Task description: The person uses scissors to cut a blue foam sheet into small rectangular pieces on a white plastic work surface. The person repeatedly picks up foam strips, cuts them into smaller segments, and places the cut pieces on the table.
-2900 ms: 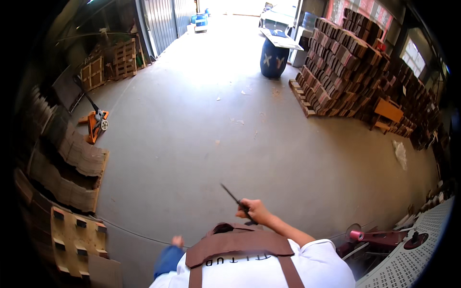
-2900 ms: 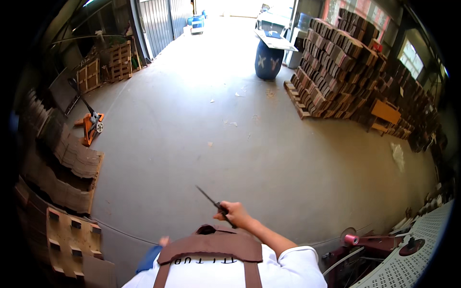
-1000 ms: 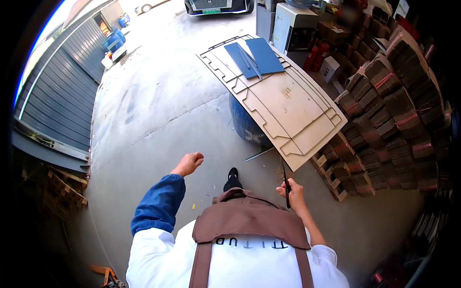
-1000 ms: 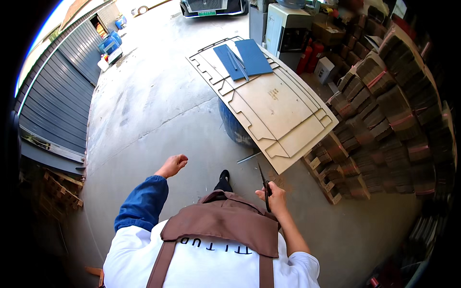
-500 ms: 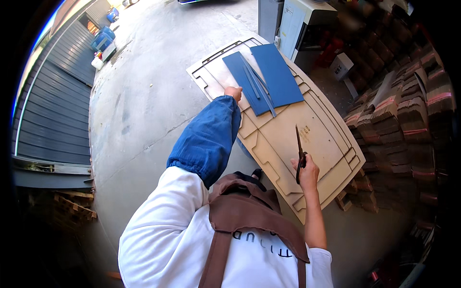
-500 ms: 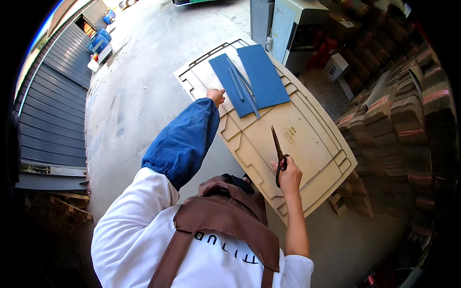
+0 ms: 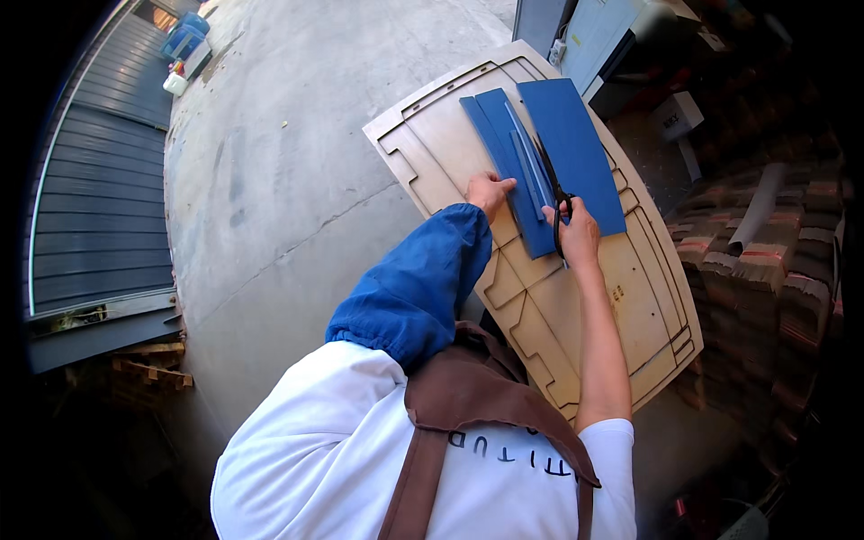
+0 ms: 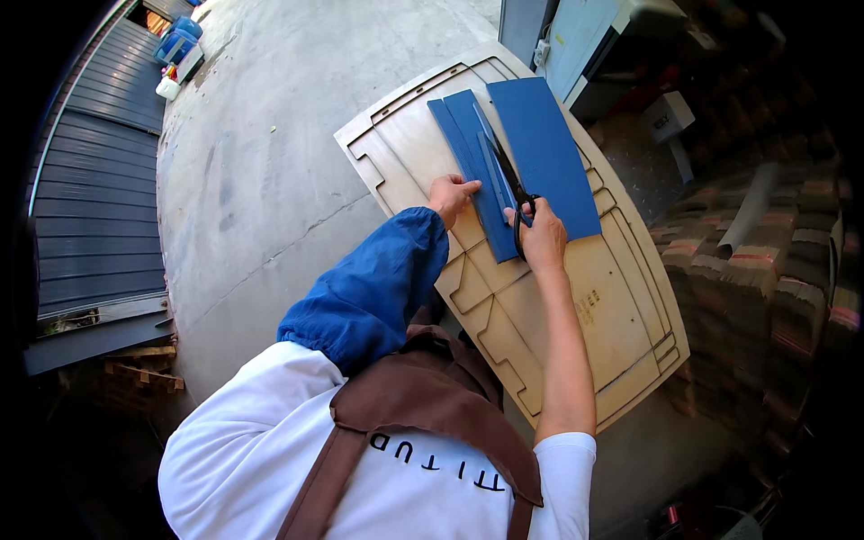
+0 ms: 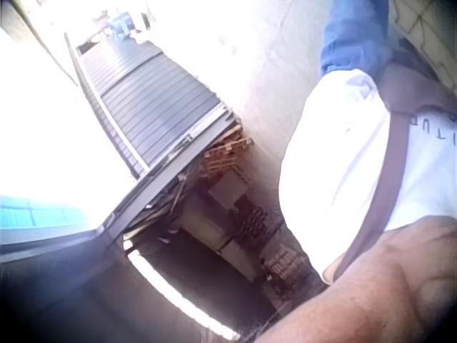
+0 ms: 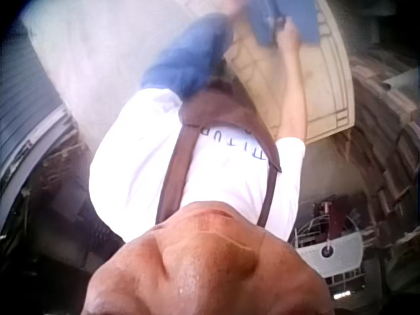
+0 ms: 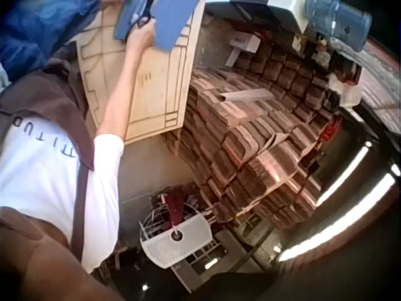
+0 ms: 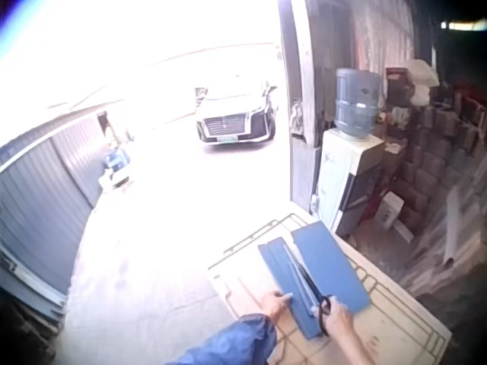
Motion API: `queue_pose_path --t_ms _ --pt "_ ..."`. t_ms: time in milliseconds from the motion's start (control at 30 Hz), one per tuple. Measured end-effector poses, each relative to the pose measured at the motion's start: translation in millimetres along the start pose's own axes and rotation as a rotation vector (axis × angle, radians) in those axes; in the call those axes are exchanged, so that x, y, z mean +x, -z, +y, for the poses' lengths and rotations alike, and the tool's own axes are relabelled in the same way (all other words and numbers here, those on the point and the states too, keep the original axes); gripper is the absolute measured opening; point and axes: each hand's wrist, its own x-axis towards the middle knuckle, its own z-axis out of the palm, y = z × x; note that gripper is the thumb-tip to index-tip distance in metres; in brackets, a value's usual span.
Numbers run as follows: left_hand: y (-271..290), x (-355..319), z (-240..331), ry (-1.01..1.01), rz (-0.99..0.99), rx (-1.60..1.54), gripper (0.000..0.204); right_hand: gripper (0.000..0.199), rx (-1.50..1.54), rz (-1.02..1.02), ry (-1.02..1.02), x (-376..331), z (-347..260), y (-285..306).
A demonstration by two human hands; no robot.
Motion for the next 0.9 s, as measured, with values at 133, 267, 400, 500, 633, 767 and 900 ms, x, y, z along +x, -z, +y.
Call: queue_pose_path --t_ms 133,267,400,500,633,767,900 --pt "0 2 -2 0.046 -0.129 -0.141 0.02 0.042 -0.076 0.033 0.015 21 8 -22" --pt "3 -1 17 0.075 -0.194 -0.22 0.021 0.042 -0.094 0.053 -0.041 38 -9 -21" --pt "9 -6 22 0.098 -0.279 -0.163 0.019 0.044 -0.166 0.143 0.059 47 -7 -36" --pt "18 -8 27 0.117 -0.333 -0.19 0.016 0.043 -0.169 0.131 0.043 51 -23 -40" --pt "28 -13 31 0.162 -0.413 -0.357 0.015 0.04 -0.04 -0.028 -0.036 52 -45 -35" --pt "30 -19 32 0.081 -0.502 -0.357 0.016 0.035 -0.051 -0.105 -0.057 54 -36 -39" --pt "25 -24 45 -0.006 -0.472 -0.279 0.018 0.032 -0.137 -0.117 -0.051 59 -45 -35"
